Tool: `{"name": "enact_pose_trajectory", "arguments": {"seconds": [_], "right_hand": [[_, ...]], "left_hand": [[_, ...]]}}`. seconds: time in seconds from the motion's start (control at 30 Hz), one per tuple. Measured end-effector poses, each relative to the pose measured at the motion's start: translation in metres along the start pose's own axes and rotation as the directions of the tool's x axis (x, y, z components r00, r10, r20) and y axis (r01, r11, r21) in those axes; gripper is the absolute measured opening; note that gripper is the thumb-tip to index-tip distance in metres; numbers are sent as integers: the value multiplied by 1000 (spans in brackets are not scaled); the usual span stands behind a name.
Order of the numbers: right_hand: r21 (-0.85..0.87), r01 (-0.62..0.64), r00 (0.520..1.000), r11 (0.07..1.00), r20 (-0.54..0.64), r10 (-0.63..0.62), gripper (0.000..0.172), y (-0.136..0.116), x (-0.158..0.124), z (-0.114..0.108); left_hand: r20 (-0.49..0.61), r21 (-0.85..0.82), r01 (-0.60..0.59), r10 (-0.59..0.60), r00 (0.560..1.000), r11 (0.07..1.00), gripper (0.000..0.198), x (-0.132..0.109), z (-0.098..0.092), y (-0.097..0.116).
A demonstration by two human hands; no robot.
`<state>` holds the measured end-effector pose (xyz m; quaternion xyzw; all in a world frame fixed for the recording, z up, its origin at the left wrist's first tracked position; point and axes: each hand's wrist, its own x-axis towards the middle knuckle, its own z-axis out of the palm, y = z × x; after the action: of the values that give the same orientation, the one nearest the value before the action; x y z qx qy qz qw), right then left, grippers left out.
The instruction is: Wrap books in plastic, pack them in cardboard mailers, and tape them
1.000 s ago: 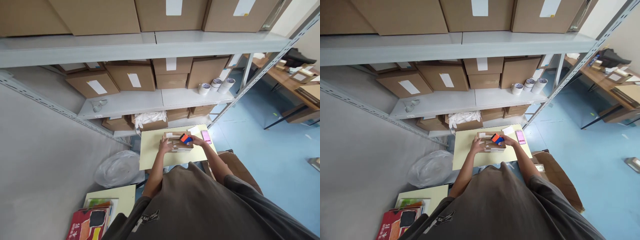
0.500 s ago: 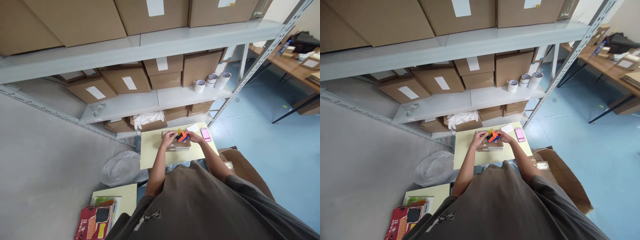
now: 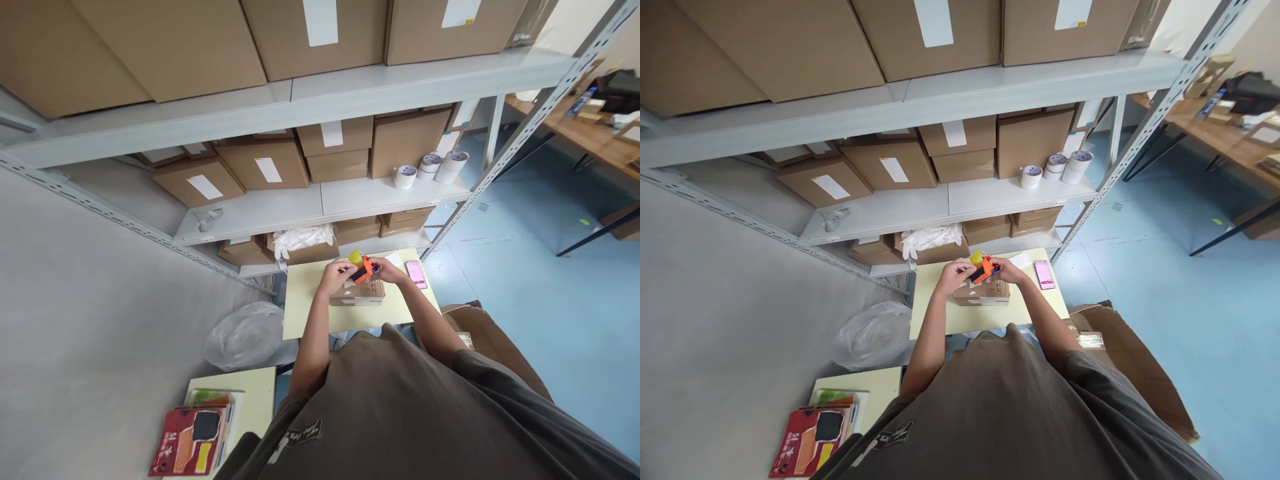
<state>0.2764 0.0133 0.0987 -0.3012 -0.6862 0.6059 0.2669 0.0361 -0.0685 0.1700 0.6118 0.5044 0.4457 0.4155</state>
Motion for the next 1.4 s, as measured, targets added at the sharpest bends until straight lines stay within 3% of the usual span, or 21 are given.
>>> {"name": "enact_pose_trajectory", "arguments": {"seconds": [0.23, 0.33, 0.5, 0.67, 0.77, 0.87, 1.03, 1.17, 1.27, 1.4], "right_hand": [[-46, 29, 1000, 999, 6, -29, 41, -9, 1, 3], [-57, 45, 999, 997, 2, -45, 42, -13, -1, 5], [-72, 16, 1000, 997, -15, -18, 46, -16, -3, 6], [-80, -1, 1000, 997, -23, -1, 44, -8, -5, 12], [-111, -2, 999, 994, -32, -1, 44, 0, -6, 20], [-99, -39, 996, 994, -83, 31, 50, 8, -8, 31], [-87, -150, 963, 985, -239, 125, 62, 15, -7, 43], [-147, -193, 945, 970, -293, 144, 65, 10, -10, 31], [-205, -222, 943, 953, -292, 156, 65, 2, -11, 14], [-291, -257, 956, 922, -219, 197, 65, -12, -2, -5]], "left_hand": [[-108, 54, -5, 11, 994, 999, 33, -5, -4, 12], [-164, 7, 34, -33, 986, 999, 33, -5, -3, 3], [-120, -174, 144, -166, 979, 974, 40, 0, -2, -23], [-182, -254, 205, -255, 950, 945, 44, 5, -1, -45], [-128, -276, 260, -304, 944, 925, 47, 5, -3, -52], [-91, -230, 283, -310, 946, 931, 37, 4, 0, -51], [-244, -56, 224, -231, 942, 973, 19, 0, 7, -39], [-422, 36, 175, -144, 895, 984, 11, -3, -5, -26], [-489, 31, 150, -115, 865, 988, 12, -4, -15, -23], [-548, 25, 164, -124, 827, 986, 14, -4, -12, -26]]}}
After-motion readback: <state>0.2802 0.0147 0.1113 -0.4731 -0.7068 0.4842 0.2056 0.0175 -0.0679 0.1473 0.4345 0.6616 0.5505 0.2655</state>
